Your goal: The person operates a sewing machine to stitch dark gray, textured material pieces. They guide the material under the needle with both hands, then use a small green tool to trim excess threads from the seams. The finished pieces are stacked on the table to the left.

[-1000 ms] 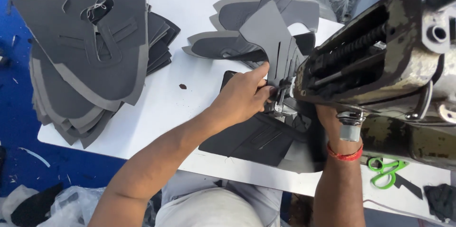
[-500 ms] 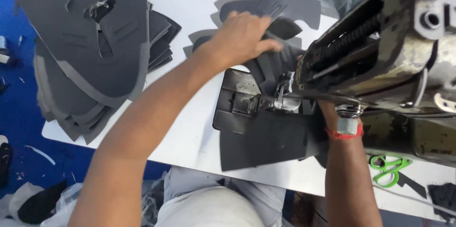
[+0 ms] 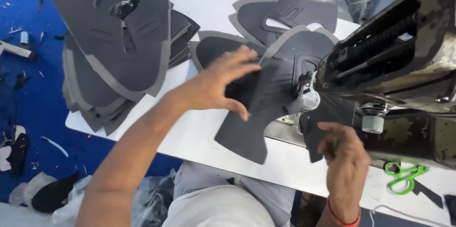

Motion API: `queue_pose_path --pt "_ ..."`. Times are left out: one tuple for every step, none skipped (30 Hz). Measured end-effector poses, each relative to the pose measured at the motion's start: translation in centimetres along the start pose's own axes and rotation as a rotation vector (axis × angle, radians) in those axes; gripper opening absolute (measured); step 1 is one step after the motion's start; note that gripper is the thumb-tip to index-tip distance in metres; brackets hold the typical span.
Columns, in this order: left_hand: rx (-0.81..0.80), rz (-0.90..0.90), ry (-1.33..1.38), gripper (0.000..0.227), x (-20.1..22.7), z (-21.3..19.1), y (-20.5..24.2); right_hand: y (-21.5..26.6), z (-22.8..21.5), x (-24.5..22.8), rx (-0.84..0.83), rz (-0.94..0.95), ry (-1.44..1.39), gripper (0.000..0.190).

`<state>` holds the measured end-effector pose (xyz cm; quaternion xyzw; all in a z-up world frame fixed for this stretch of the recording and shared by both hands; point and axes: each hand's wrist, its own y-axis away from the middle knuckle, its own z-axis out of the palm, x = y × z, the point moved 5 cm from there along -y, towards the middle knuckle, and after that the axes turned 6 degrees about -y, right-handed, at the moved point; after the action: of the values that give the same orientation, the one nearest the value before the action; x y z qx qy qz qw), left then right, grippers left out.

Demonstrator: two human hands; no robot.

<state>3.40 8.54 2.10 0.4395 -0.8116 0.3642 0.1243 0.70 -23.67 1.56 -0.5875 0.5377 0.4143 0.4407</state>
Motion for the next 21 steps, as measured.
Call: queue_pose_path --pt "0.006 0.003 -0.008 0.098 -0.1 0.4 -0.1 0.1 0.5 -0.3 -0.002 -0.009 -0.003 0.052" --pt "-0.057 -0.031 0.031 0.093 -0.4 1.3 -0.1 0.4 1.0 -0.5 -0.015 0.016 0.024 0.04" --pt "-0.12 -0.065 0.07 0.087 -0.8 2.3 -0.2 0.6 1.5 -0.6 -0.027 0.041 0.051 0.032" --pt "-0.121 -0.067 0.075 0.087 -0.7 2.3 0.1 1.0 1.8 -1.2 -0.027 0.045 0.055 0.032" --pt "-0.125 -0.192 0.061 0.075 -1.2 2.2 0.4 1.2 2.2 -1.9 -0.028 0.029 0.115 0.029" --pt "-0.128 -0.318 0.042 0.065 -1.7 2.1 0.8 1.3 2.8 -2.6 -0.033 0.01 0.171 0.031" --pt "-0.128 -0.322 0.042 0.065 -1.7 1.6 0.9 1.3 3.3 -3.3 -0.036 0.012 0.171 0.031" --pt "0.023 -0.385 0.097 0.056 -1.8 0.4 1.3 1.4 3.9 -4.2 -0.048 -0.035 0.264 0.033" --pt "0.175 -0.446 0.151 0.048 -2.0 -0.8 1.7 1.4 4.5 -5.1 -0.06 -0.083 0.356 0.035" --pt "0.177 -0.456 0.149 0.048 -1.7 -1.0 1.9 1.5 5.2 -5.7 -0.07 -0.081 0.355 0.035" --pt "0.323 -0.419 0.177 0.044 -1.1 -1.9 2.1 1.6 6.0 -6.6 -0.088 -0.155 0.418 0.036" --pt "0.476 -0.375 0.198 0.039 -0.7 -2.9 2.3 1.5 6.9 -7.7 -0.105 -0.239 0.478 0.037" --pt "0.485 -0.38 0.191 0.039 -0.4 -3.2 2.3 1.1 7.8 -8.3 -0.115 -0.247 0.476 0.037" --pt "0.521 -0.316 0.115 0.037 0.3 -3.7 2.2 0.8 8.9 -9.2 -0.144 -0.307 0.508 0.037" --pt "0.554 -0.252 0.038 0.035 1.0 -4.2 2.0 0.5 10.0 -10.0 -0.172 -0.367 0.54 0.038" --pt "0.555 -0.255 0.036 0.035 1.4 -4.4 1.9 0.1 10.7 -10.2 -0.176 -0.367 0.54 0.038" --pt "0.55 -0.227 0.0 0.035 2.0 -4.6 1.7 -0.2 11.7 -10.4 -0.216 -0.409 0.58 0.038" --pt "0.547 -0.197 -0.037 0.035 2.5 -4.9 1.4 -0.6 12.6 -10.7 -0.254 -0.454 0.62 0.038" --pt "0.549 -0.198 -0.039 0.035 2.6 -5.0 1.3 -1.0 13.2 -10.6 -0.257 -0.456 0.619 0.038" --pt "0.515 -0.148 -0.071 0.035 3.0 -5.0 1.0 -1.3 13.8 -10.5 -0.272 -0.478 0.673 0.036" --pt "0.481 -0.099 -0.103 0.035 3.4 -4.9 0.8 -1.6 14.5 -10.3 -0.287 -0.5 0.726 0.035"
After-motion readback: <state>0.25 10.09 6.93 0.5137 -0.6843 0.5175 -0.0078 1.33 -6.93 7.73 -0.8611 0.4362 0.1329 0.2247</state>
